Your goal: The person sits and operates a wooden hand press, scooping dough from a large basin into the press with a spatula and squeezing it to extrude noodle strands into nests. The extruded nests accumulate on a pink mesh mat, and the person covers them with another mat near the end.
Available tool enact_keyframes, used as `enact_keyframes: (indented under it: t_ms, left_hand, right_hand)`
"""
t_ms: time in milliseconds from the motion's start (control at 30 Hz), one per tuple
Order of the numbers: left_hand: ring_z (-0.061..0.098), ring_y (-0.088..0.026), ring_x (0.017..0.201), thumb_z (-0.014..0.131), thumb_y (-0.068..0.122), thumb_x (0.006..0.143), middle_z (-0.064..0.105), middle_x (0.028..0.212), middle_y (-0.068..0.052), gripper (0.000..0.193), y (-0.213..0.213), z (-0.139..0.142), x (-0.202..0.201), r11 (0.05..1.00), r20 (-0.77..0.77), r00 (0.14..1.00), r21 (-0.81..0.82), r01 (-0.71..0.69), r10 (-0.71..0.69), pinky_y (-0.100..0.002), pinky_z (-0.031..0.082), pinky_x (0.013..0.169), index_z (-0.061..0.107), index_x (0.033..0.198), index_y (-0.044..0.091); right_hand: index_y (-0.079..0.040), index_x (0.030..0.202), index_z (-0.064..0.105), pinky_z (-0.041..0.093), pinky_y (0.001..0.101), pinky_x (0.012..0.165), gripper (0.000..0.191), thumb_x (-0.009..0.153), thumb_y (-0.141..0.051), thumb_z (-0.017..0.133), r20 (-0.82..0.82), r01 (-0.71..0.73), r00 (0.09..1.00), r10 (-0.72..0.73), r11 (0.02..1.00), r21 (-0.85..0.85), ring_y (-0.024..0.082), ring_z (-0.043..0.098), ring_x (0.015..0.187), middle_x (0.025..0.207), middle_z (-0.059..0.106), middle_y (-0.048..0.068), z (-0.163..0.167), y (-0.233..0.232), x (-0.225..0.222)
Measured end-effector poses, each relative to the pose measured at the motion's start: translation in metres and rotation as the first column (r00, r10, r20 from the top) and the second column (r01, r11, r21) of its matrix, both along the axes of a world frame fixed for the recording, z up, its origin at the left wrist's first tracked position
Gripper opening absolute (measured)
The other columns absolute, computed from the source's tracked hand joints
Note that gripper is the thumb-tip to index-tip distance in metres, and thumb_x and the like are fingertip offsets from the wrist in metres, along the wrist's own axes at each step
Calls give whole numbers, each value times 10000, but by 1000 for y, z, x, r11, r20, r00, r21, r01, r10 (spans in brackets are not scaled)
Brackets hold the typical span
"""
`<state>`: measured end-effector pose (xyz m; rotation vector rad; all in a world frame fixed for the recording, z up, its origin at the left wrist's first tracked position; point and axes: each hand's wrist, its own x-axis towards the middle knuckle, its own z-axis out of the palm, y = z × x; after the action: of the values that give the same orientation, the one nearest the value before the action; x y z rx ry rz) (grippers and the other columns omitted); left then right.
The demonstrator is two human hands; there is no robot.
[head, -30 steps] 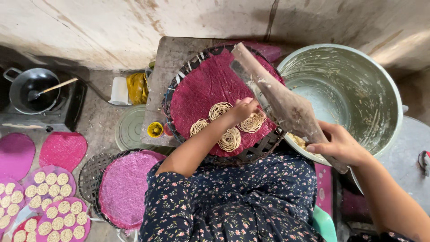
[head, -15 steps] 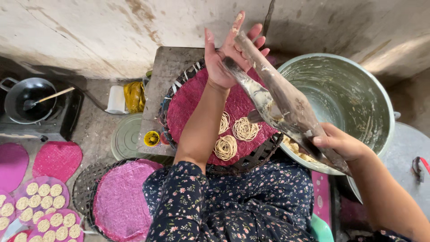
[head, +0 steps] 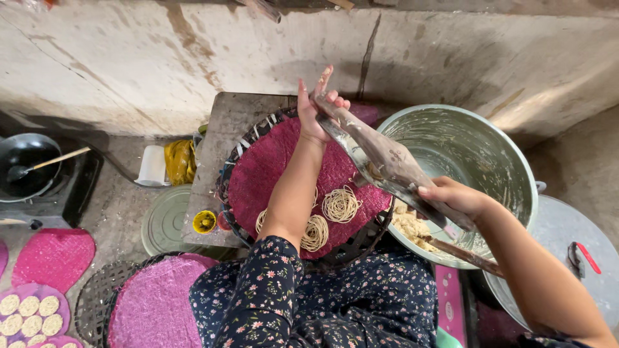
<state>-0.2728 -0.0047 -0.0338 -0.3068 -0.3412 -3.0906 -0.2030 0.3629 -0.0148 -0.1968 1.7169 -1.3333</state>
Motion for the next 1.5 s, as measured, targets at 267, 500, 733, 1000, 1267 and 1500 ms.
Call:
enact_keyframes:
  t_ms: [267, 500, 733, 1000, 1267, 1500]
  left_hand:
    - [680, -222, 670, 373, 724, 1026, 694, 727, -39, 780, -10, 21, -13, 999, -212, 977, 53, 10, 2, -414, 494, 859, 406, 1553, 151]
    - [691, -216, 654, 361, 697, 1033, 703, 689, -27, 739, -1, 30, 21, 1000, -165, 986, 9, 10, -9, -409, 481, 908, 414, 1544, 166]
    - [631, -200, 586, 354, 718, 1022, 642, 608, -7, 727, -17, 60, 17, 998, -103, 993, 32, -57, 61, -422, 474, 893, 477, 1487, 172]
    - [612, -220, 619, 345, 708, 1030, 638, 644, -31, 725, -5, 38, 44, 1000, -62, 998, 12, -13, 14, -417, 478, 920, 525, 1476, 166]
    - [562, -283, 1266, 256, 600, 1128, 648, 1374, -175, 768, 52, -33, 34, 830, 121, 957, -477, 290, -265, -472, 386, 1136, 537, 1488, -17]
    - [180, -334, 1534, 189, 418, 1055, 366, 1628, -144, 642, 91, -75, 58, -109, 379, 915, -924, 366, -139, -493, 143, 1253, 442, 1546, 91]
  right_hand:
    - [102, 1268, 686, 576, 334, 816, 754, 757, -444, 784, -293, 6, 956, 34, 991, 135, 209, 716, 894, 1026, 775, 180, 52, -8, 7]
    - [56, 1293, 689, 589, 360, 840, 778, 696, -428, 803, -432, 2, 890, 148, 945, 328, 255, 788, 875, 996, 817, 187, 81, -4, 28]
    - [23, 1282, 715, 586, 355, 772, 758, 675, -420, 821, -514, 81, 852, 97, 946, 314, 230, 749, 826, 945, 806, 176, 99, -23, 29]
    - [45, 1213, 750, 597, 354, 717, 718, 676, -426, 822, -402, 27, 910, 100, 954, 299, 218, 733, 766, 871, 795, 182, 78, -8, 42]
    - [57, 1317, 660, 584, 350, 803, 793, 670, -357, 855, -402, 75, 915, 11, 977, 198, 226, 749, 884, 1007, 802, 177, 57, 15, 47]
    - [50, 1312, 683, 565, 347, 872, 755, 679, -324, 855, -444, 115, 896, -24, 977, 179, 220, 736, 966, 1070, 795, 180, 53, 17, 47]
